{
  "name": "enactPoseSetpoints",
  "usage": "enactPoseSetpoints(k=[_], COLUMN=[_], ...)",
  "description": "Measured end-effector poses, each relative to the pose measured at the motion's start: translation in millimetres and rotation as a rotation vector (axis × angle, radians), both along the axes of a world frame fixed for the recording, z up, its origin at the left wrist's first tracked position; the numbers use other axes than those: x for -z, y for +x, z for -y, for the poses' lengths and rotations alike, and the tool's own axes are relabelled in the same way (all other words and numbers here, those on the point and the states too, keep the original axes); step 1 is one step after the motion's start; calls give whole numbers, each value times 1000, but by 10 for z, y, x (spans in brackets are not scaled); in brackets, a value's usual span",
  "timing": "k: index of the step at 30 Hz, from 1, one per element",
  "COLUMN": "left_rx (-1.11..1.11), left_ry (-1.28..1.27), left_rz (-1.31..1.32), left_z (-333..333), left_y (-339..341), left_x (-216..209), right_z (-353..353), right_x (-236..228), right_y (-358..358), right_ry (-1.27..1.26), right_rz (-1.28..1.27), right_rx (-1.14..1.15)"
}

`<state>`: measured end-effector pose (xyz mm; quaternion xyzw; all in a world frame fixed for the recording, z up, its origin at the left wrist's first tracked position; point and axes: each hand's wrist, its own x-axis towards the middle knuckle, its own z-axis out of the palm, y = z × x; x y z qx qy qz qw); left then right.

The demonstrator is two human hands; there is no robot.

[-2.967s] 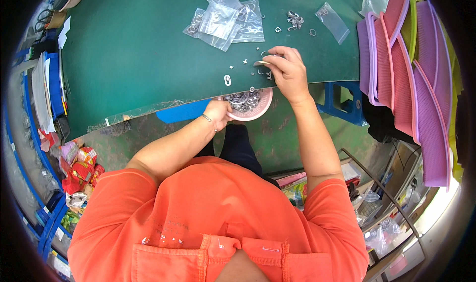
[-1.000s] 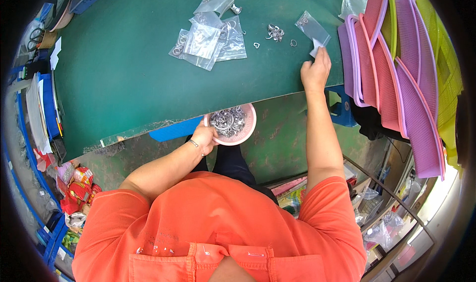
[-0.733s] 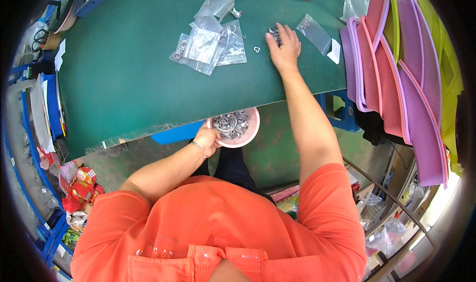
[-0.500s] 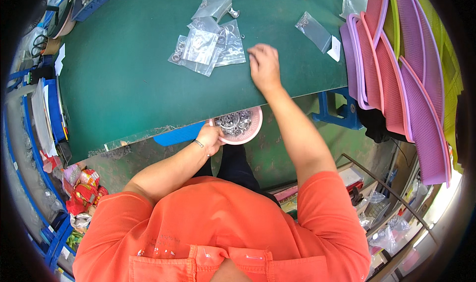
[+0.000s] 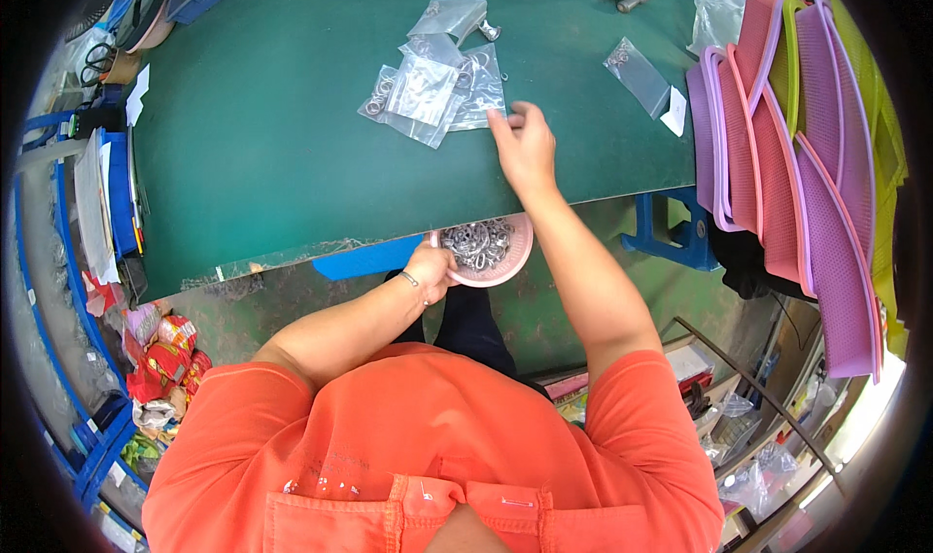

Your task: The person collects metal hooks into small plastic bags, places a small white card into one bag, and then transfers bags between different locations in a factory setting.

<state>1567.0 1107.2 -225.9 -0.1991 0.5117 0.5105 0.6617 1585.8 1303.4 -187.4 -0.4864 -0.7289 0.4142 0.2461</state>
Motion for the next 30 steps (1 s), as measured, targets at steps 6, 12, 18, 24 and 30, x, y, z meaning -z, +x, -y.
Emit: enactPoseSetpoints(k=[6,12,18,24,30], left_rx=[-56,-87,-91,26,-42], left_ry=[-2,-25,-29,26,53], left_rz=[19,1,10,84,28], left_z=[62,75,113,158,134], left_y=[-1,-33,-32,-78,-30], left_x=[1,-65,48,252,-57], right_z=[300,-158,102,750,-511], right_x=[116,135,178,-45,45], right_y=[-492,-395,146,779,-496], right_ry=[-239,645,506,227,671], right_rz=[-348,55,-41,-231,2], right_rx=[-283,-226,-577,-884,-341])
